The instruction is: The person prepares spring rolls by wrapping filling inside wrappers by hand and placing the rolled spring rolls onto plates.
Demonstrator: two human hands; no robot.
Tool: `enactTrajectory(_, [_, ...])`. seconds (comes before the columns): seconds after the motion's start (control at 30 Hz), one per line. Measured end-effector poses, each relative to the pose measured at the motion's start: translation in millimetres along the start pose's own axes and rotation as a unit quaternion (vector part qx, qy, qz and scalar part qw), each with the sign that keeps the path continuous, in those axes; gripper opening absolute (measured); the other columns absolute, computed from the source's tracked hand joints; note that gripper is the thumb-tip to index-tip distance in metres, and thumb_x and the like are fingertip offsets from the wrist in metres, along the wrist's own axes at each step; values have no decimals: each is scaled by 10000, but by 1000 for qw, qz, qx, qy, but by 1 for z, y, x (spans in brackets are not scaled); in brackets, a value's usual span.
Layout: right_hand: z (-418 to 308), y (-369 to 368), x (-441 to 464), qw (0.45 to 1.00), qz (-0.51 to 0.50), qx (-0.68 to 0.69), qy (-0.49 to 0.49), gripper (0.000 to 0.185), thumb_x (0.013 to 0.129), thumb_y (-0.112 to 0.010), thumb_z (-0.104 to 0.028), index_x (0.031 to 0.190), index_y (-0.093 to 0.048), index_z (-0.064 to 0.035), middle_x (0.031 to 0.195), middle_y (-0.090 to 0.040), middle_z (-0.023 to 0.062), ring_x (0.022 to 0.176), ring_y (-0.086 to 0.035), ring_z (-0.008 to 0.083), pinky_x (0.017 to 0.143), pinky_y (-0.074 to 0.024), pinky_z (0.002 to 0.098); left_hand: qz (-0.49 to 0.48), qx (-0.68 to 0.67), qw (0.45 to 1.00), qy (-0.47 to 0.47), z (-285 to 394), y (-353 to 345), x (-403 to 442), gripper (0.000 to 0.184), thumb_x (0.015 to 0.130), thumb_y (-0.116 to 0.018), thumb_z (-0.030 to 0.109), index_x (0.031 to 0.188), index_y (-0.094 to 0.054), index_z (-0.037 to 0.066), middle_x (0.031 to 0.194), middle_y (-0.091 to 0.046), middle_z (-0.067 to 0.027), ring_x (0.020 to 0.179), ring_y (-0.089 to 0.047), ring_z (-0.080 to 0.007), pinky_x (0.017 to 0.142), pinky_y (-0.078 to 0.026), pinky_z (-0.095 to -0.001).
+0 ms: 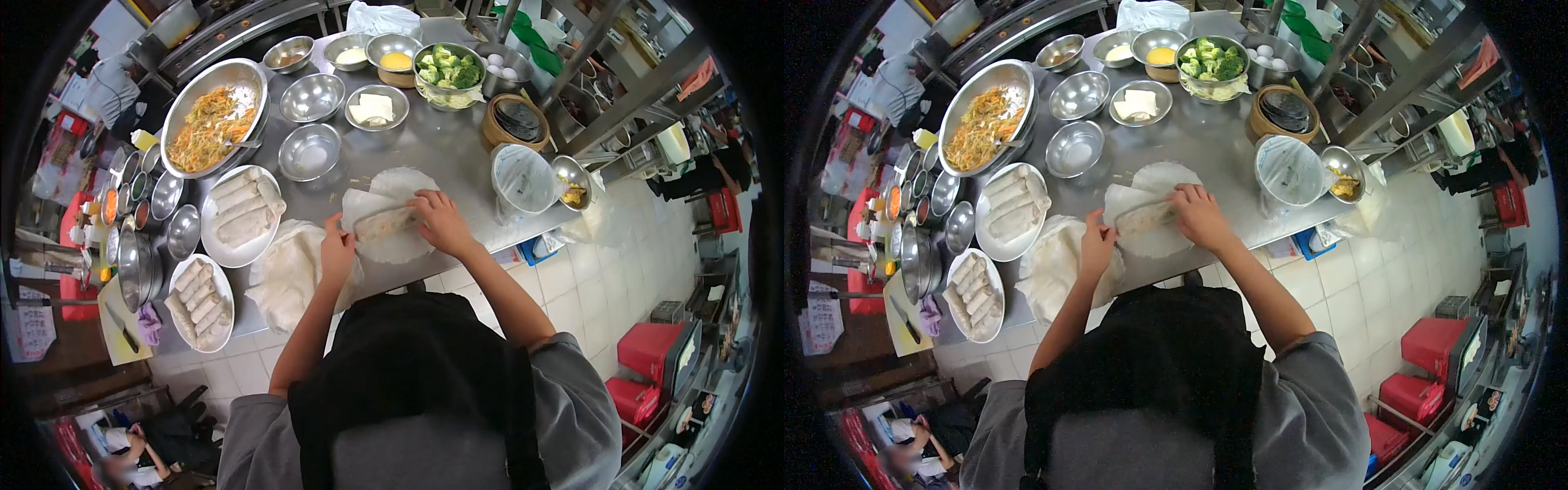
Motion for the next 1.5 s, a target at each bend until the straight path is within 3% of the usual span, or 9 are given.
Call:
enactTrajectory(0.2, [96,-38,38,970,105,26,-216,406,842,-641,-155,1244,-609,-111,1200,-625,145,1147,-566,366,930,-474,476,7,-17,1000,26,6,0,-10,454,893,-587,0,1330,-498,83,794,-654,-105,661,-673,-177,631,-531,-320])
enactTrajectory(0.3, [100,-58,55,968,0,77,-238,392,841,-643,-174,1226,-625,-102,1114,-674,129,1082,-616,350,929,-482,468,3,-32,999,27,5,1,-18,356,888,-577,-8,1235,-585,70,812,-639,-97,663,-670,-166,626,-530,-312])
enactTrajectory(0.5, [107,-53,70,935,24,308,-173,318,830,-657,-102,1146,-650,-66,990,-694,114,941,-656,313,866,-508,432,44,18,998,-37,15,7,-20,214,871,-599,7,1053,-704,49,820,-627,-125,693,-653,-214,667,-532,-339])
enactTrajectory(0.6, [121,-44,56,934,95,259,-228,309,827,-703,-99,1129,-649,-59,975,-677,110,936,-646,311,858,-509,401,44,67,996,-36,16,7,-11,219,865,-630,44,1069,-708,58,890,-630,-156,783,-642,-273,739,-529,-389])
enactTrajectory(0.7, [95,-11,46,981,144,-6,-128,372,810,-766,-161,1151,-644,-76,1070,-644,105,1037,-610,303,912,-483,409,89,169,977,-99,48,19,-6,272,858,-677,110,1127,-687,70,1043,-616,-161,942,-613,-318,840,-505,-433])
enactTrajectory(0.8, [67,-14,37,973,-61,205,-89,473,786,-804,-227,1214,-631,-121,1194,-592,81,1161,-542,295,977,-441,449,-23,160,971,-177,78,19,-4,410,821,-746,211,1202,-653,92,1176,-580,-138,1082,-560,-343,937,-461,-456])
enactTrajectory(0.9, [29,-17,20,987,-114,102,40,495,773,-815,-225,1231,-645,-145,1220,-588,77,1183,-510,322,1002,-427,428,-116,123,960,-221,81,-2,-2,535,770,-798,272,1249,-631,102,1207,-569,-121,1109,-547,-353,968,-446,-459])
enactTrajectory(1.0, [27,-26,18,986,-156,54,5,532,763,-819,-233,1259,-642,-156,1206,-585,73,1199,-497,325,1026,-413,430,-135,124,960,-209,75,-13,4,572,739,-819,249,1252,-629,84,1206,-572,-124,1118,-546,-350,972,-448,-436])
enactTrajectory(1.5, [49,-32,15,980,-164,115,8,550,713,-834,-197,1232,-660,-140,1175,-602,74,1156,-530,346,1009,-440,437,-116,35,963,-239,71,-18,17,549,758,-822,313,1230,-679,72,1111,-629,-111,1029,-603,-324,911,-486,-423])
Point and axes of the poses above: each hand's wrist, its own x-axis towards the middle knuckle, its own y-axis out of the back of the hand, z = x × y, the point moved 7 cm from there along x, towards the middle knuckle
